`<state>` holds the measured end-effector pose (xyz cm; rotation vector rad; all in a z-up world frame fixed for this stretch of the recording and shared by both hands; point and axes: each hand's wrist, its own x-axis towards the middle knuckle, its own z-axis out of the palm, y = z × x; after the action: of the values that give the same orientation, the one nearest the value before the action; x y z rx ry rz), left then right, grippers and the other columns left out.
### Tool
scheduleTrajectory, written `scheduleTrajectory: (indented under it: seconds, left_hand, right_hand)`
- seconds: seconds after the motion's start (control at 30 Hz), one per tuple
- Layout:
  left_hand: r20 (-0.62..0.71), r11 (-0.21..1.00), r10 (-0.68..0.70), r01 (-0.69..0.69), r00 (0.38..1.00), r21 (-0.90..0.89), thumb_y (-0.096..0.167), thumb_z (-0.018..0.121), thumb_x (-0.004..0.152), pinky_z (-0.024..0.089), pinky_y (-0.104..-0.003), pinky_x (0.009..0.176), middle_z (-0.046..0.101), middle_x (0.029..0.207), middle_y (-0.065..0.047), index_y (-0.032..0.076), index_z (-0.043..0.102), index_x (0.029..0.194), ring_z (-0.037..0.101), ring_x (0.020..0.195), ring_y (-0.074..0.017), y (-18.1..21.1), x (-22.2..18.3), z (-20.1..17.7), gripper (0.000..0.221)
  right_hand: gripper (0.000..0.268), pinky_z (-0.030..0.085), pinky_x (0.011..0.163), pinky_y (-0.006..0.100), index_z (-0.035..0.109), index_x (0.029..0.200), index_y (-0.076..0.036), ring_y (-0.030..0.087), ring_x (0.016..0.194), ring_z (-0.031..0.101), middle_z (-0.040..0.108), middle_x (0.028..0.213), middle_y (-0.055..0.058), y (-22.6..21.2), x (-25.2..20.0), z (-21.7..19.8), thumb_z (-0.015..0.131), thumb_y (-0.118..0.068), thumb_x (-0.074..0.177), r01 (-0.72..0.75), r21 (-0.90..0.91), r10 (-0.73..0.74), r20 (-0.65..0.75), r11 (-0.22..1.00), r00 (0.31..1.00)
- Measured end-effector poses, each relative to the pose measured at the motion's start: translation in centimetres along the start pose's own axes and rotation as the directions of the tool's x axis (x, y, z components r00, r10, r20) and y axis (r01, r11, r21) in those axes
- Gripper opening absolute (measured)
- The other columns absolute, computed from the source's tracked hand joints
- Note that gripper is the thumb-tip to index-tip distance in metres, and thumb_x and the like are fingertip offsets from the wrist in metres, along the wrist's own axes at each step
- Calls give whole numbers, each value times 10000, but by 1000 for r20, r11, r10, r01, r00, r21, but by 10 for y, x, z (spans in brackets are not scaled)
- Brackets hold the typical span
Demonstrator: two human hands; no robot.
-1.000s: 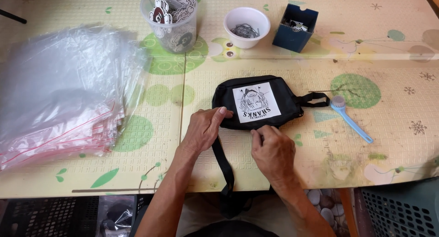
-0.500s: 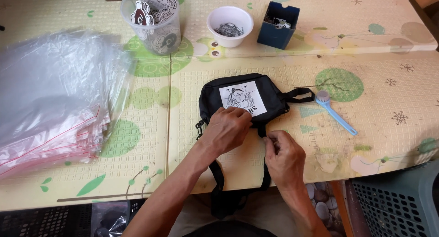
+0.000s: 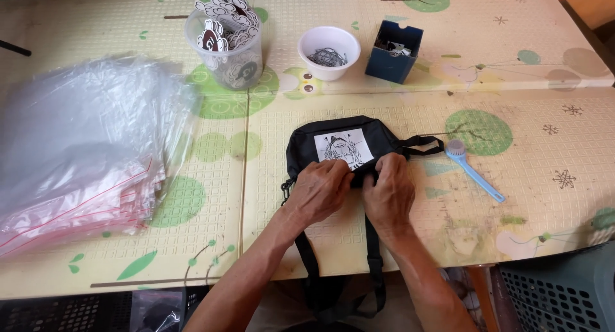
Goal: Cleaning a small bag with a brush and attaching a decorative patch to it using safety pins.
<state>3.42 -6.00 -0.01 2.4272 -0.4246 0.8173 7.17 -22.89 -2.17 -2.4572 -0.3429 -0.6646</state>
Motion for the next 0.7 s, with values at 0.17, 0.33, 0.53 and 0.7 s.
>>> scheduleTrajectory:
  seconds: [0.17, 0.33, 0.53, 0.7]
  left_hand:
    - [34, 999, 42, -42, 999, 16, 265, 546, 1022, 540, -362, 546, 521, 602, -40, 156, 522, 809, 645, 583, -271, -2, 0, -2, 240]
    - [60, 999, 30, -32, 998, 27, 283, 554, 1020, 543, -353, 549, 537, 619, -38, 149, 534, 805, 658, 610, -265, -3, -2, -2, 254]
    - [104, 996, 65, -71, 992, 53, 131, 561, 1009, 410, -403, 506, 582, 694, -78, 78, 495, 883, 547, 565, -286, -1, -2, -1, 153]
    - [80, 981, 136, -146, 987, 130, 265, 558, 995, 536, -364, 579, 538, 651, -20, 156, 527, 814, 659, 591, -268, 5, 1, -7, 214]
  right_hand:
    - [288, 564, 616, 431, 477, 879, -140, 308, 676, 684, 539, 755, 47, 3, 12, -11, 750, -97, 801, -61, 60, 62, -10, 996, 998]
    - [201, 593, 602, 304, 673, 803, -139, 216, 691, 735, 690, 712, 47, 0, -4, -38, 844, -236, 845, -67, 256, 45, 92, 964, 995]
    - [232, 514, 788, 417, 738, 1075, -112, 300, 892, 632, 689, 984, 52, -17, -31, -51, 778, -176, 855, 142, 78, -150, 106, 987, 983]
    - [201, 616, 655, 370, 631, 965, -138, 265, 764, 739, 677, 782, 42, -4, -10, -29, 791, -75, 861, 83, 196, -80, -21, 977, 997]
